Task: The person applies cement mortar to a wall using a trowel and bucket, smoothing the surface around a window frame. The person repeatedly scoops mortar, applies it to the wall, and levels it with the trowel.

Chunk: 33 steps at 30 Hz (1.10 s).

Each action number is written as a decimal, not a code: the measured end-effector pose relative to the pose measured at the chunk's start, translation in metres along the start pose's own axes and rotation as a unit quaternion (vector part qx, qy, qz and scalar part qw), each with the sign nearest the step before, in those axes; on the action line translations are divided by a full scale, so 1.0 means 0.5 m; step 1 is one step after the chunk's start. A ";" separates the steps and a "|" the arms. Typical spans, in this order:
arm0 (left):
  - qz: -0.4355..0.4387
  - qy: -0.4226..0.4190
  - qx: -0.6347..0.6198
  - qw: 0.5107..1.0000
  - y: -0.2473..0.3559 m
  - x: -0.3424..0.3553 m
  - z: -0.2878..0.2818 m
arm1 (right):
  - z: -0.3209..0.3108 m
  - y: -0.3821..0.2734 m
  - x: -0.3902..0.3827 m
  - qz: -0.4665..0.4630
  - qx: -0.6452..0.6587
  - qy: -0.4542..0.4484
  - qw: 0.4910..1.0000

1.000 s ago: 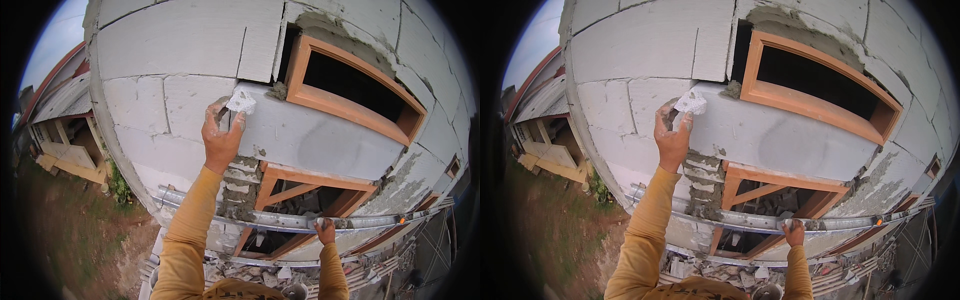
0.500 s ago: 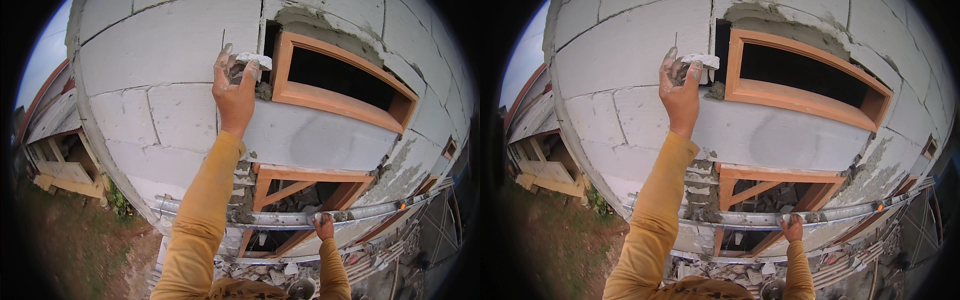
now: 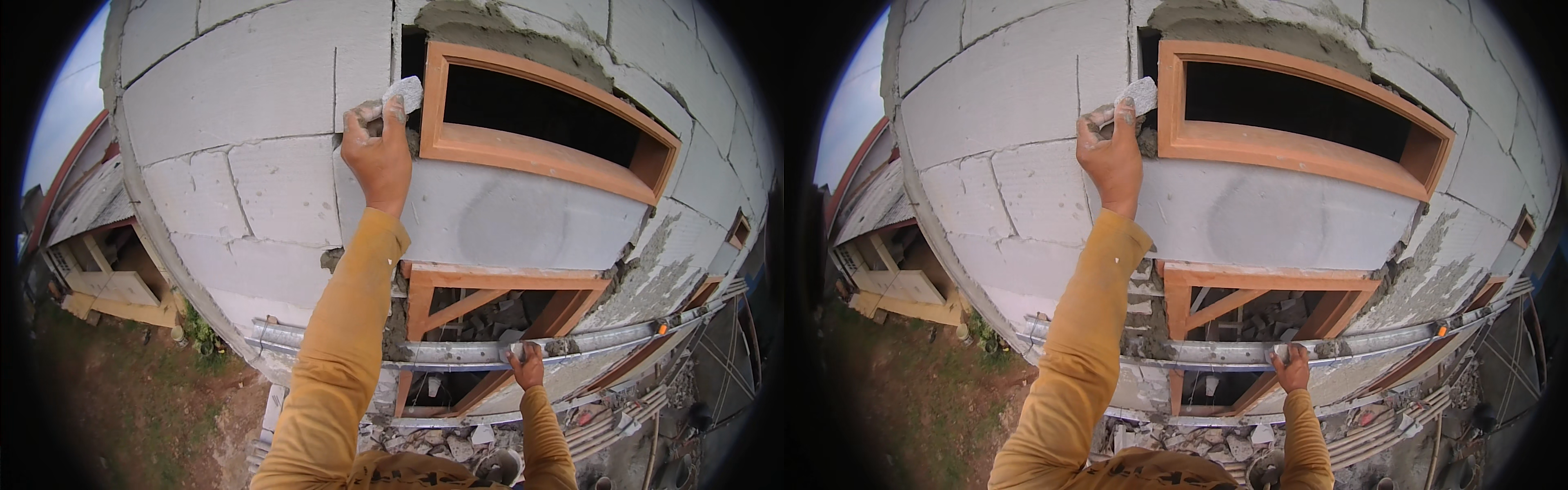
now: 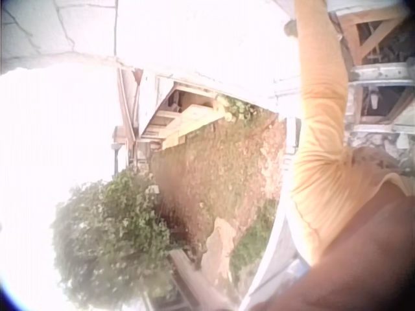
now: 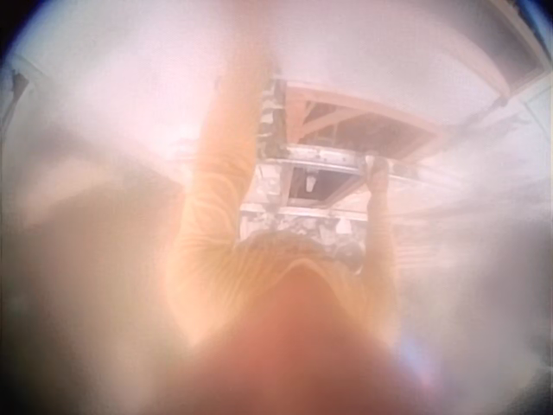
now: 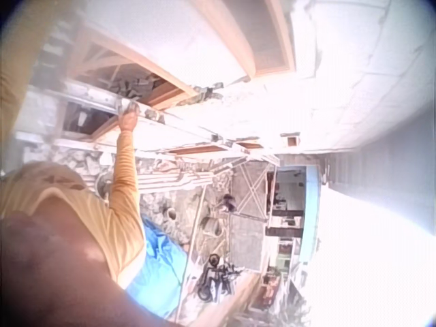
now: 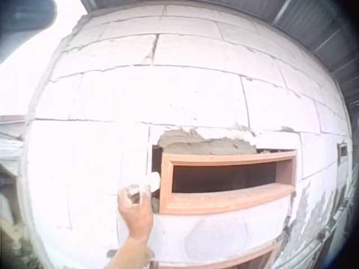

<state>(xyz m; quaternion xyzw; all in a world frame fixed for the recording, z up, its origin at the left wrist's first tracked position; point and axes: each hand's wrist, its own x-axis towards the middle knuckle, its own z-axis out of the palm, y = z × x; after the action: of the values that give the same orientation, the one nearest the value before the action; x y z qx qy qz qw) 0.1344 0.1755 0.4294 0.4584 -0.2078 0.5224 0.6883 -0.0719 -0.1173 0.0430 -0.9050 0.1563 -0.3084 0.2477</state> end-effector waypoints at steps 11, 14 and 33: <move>0.134 -0.064 0.278 0.949 -0.002 -0.021 0.010 | -0.010 0.006 0.002 0.010 -0.001 -0.019 1.000; 0.164 -0.071 0.269 0.946 -0.016 -0.022 -0.002 | -0.007 0.003 0.000 0.017 0.008 -0.028 0.999; 0.189 -0.317 0.418 0.830 0.017 0.084 -0.025 | -0.010 0.009 0.002 0.013 0.000 -0.019 1.000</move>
<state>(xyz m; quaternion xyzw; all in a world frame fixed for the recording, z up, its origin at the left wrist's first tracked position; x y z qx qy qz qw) 0.1397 0.2088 0.4590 0.7947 -0.2592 0.5050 0.2149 -0.0748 -0.1231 0.0446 -0.9085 0.1634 -0.2879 0.2550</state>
